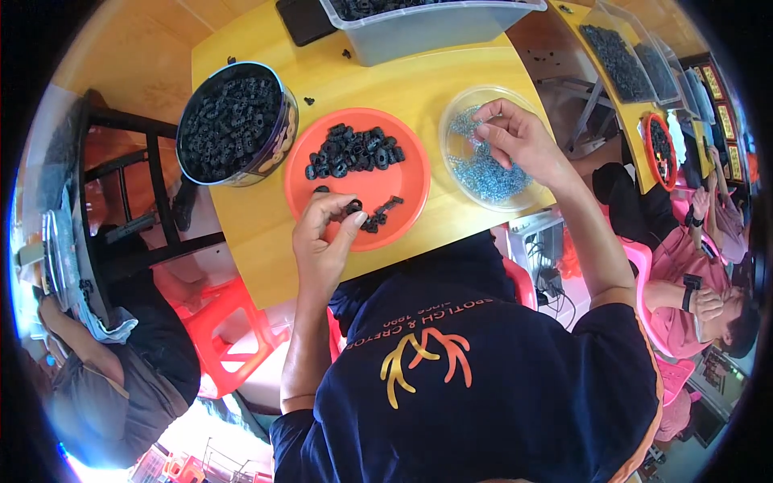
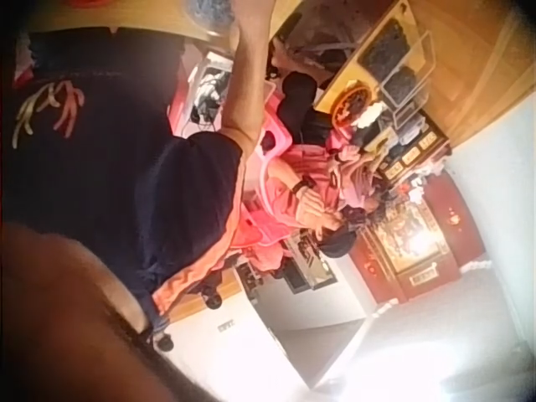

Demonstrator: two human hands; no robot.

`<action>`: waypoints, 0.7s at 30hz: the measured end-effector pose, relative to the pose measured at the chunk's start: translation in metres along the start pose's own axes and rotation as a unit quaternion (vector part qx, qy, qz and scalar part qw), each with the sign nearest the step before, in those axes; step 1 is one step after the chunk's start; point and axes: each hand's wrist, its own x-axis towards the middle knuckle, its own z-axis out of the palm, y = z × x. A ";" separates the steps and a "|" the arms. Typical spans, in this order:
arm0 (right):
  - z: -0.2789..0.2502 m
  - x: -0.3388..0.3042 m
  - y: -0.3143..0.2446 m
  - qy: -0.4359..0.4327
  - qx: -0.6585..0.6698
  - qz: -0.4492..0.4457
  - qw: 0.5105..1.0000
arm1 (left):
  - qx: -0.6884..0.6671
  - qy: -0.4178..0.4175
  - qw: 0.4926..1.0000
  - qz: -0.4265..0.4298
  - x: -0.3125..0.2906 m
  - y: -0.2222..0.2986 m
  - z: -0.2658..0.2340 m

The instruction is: The person assembles small black plastic components by hand, inserting small pins into the pieces taken from a plate on the table.

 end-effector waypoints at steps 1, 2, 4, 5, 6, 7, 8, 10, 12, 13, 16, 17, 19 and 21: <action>0.000 0.000 -0.001 0.002 -0.007 0.006 1.000 | -0.006 -0.001 1.000 0.003 0.001 0.001 0.002; -0.001 -0.001 0.000 0.002 -0.007 0.006 1.000 | -0.006 -0.001 1.000 0.003 0.003 0.002 0.004; -0.002 -0.001 0.002 -0.001 -0.006 0.002 1.000 | -0.009 -0.006 1.000 0.010 0.005 0.004 0.008; -0.002 -0.002 0.002 0.000 -0.005 0.002 1.000 | -0.009 -0.007 1.000 0.010 0.007 0.004 0.010; -0.003 -0.002 0.003 0.004 -0.001 -0.001 1.000 | -0.010 -0.014 1.000 0.011 0.009 0.005 0.012; -0.003 -0.003 0.004 0.006 0.002 -0.004 1.000 | -0.010 -0.020 1.000 0.013 0.010 0.006 0.014; -0.003 -0.004 0.003 0.006 0.003 -0.004 1.000 | -0.010 -0.021 1.000 0.013 0.013 0.007 0.018; -0.002 -0.005 0.001 0.008 0.009 -0.015 1.000 | -0.033 -0.046 0.998 0.026 0.018 0.012 0.027; -0.002 -0.007 -0.001 0.006 0.011 -0.020 1.000 | -0.045 -0.057 0.997 0.022 0.024 0.016 0.040; -0.002 -0.009 -0.001 0.006 0.013 -0.025 1.000 | -0.058 -0.069 0.996 0.017 0.027 0.018 0.047; -0.002 -0.013 -0.005 0.000 0.023 -0.024 0.999 | -0.072 -0.111 0.991 0.023 0.040 0.022 0.067; -0.001 -0.015 -0.007 0.000 0.024 -0.026 0.999 | -0.077 -0.116 0.989 0.048 0.045 0.020 0.075; 0.001 -0.018 -0.011 0.006 0.034 -0.025 0.999 | -0.081 -0.117 0.988 0.062 0.055 0.020 0.091; 0.002 -0.022 -0.014 0.008 0.041 -0.031 0.999 | -0.093 -0.121 0.986 0.065 0.062 0.022 0.105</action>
